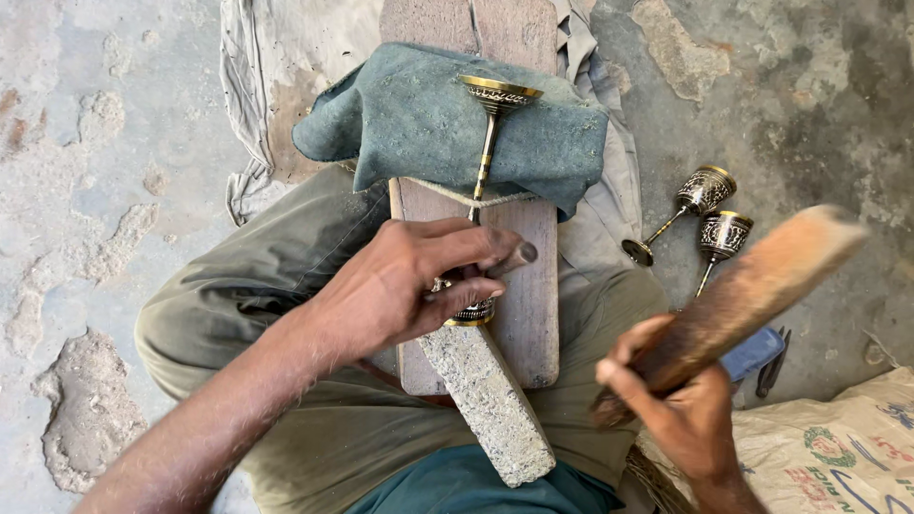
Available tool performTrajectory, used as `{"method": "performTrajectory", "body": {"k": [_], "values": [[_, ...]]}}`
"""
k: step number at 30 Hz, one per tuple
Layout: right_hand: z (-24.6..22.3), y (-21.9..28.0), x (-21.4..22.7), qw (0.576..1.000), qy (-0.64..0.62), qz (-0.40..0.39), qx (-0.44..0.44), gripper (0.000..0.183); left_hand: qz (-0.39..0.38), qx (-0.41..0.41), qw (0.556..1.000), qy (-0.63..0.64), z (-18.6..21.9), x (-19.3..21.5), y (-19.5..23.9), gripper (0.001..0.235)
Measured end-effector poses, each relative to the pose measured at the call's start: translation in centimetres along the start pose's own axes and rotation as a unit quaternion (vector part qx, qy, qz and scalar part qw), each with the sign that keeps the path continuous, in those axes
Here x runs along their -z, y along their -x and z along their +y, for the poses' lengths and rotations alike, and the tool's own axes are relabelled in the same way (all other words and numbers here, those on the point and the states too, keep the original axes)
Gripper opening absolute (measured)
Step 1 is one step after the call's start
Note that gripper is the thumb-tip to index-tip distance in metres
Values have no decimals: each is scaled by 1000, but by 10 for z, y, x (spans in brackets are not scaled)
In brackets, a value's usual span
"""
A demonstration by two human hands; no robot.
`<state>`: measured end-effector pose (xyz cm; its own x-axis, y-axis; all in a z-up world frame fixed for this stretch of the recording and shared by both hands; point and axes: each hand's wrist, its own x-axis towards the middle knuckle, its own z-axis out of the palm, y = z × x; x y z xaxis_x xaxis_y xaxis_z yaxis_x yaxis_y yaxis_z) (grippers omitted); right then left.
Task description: The person hammers a metal chalice stem using a wooden mallet and a metal punch. They repeatedly strike the punch to shape or emboss the stem while holding the chalice steady on a cushioned block.
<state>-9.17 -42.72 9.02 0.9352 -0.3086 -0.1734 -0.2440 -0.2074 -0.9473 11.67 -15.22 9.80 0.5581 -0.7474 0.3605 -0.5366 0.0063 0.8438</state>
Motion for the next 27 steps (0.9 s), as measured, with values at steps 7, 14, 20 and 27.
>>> {"method": "performTrajectory", "body": {"k": [7,14,20,27], "values": [[-59,-11,5,991,120,-51,-32,58,159,152,975,19,-2,-33,40,34],[-157,-37,1,885,418,-46,198,65,323,119,939,4,-14,-78,59,37],[-199,-54,-21,705,650,-98,267,75,428,164,887,57,-20,-106,66,42],[-227,-57,-49,586,734,-119,321,60,456,146,877,-21,-31,-125,69,38]]}}
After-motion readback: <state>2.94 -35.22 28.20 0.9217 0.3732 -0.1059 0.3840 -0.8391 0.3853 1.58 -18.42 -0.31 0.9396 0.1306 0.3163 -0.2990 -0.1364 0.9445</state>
